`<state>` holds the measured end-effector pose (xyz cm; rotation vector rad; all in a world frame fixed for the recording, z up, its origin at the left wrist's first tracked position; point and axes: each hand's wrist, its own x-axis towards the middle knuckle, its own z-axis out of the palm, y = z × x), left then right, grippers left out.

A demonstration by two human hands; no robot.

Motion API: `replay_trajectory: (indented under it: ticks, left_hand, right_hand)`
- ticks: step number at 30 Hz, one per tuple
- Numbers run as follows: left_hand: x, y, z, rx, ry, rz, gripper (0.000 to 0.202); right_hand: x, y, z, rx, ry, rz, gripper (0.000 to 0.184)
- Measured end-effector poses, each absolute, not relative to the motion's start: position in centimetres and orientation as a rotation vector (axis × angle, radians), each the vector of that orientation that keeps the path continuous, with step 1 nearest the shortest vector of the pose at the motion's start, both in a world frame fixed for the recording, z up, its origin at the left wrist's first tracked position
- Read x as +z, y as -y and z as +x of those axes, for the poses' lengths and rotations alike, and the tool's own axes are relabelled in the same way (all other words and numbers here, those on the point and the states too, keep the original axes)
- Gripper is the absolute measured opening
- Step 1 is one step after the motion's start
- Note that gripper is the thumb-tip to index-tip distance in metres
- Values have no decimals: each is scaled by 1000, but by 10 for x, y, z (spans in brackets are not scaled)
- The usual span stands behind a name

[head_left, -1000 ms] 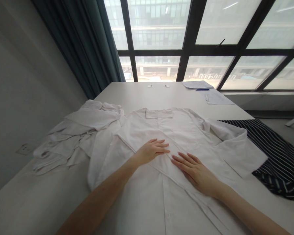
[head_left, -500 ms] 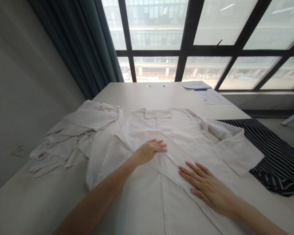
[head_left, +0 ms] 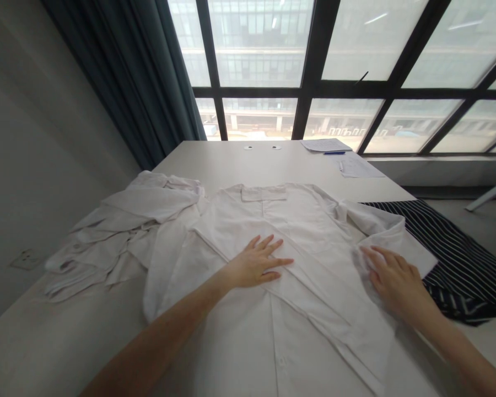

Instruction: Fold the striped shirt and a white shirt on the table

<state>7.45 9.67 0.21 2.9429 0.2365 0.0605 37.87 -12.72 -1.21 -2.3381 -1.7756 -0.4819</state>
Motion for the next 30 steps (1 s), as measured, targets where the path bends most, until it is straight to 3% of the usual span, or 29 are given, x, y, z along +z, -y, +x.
replay_trajectory:
  ticks: [3, 9, 15, 18, 21, 25, 30]
  left_hand:
    - [-1, -94, 73, 78, -277, 2951, 46]
    - [-6, -95, 69, 173, -329, 2890, 44]
    - [2, -100, 71, 324, -424, 2416, 49]
    - [11, -94, 73, 372, -455, 1907, 56]
    - [20, -83, 72, 272, -388, 1331, 68]
    - [31, -63, 62, 138, -270, 911, 81]
    - [34, -46, 38, 146, -404, 903, 61]
  right_hand:
    - [-14, 130, 401, -561, 1760, -2483, 37]
    - [-11, 123, 427, -409, 1721, -2346, 26]
    - [53, 108, 410, -784, 1466, -2160, 26]
    - [87, 100, 372, -960, 1463, -1859, 16]
    - [105, 95, 318, -784, 1786, -1494, 21]
    - [102, 90, 249, -92, 2081, -1248, 21]
    - [79, 81, 213, 501, 2360, -1080, 25]
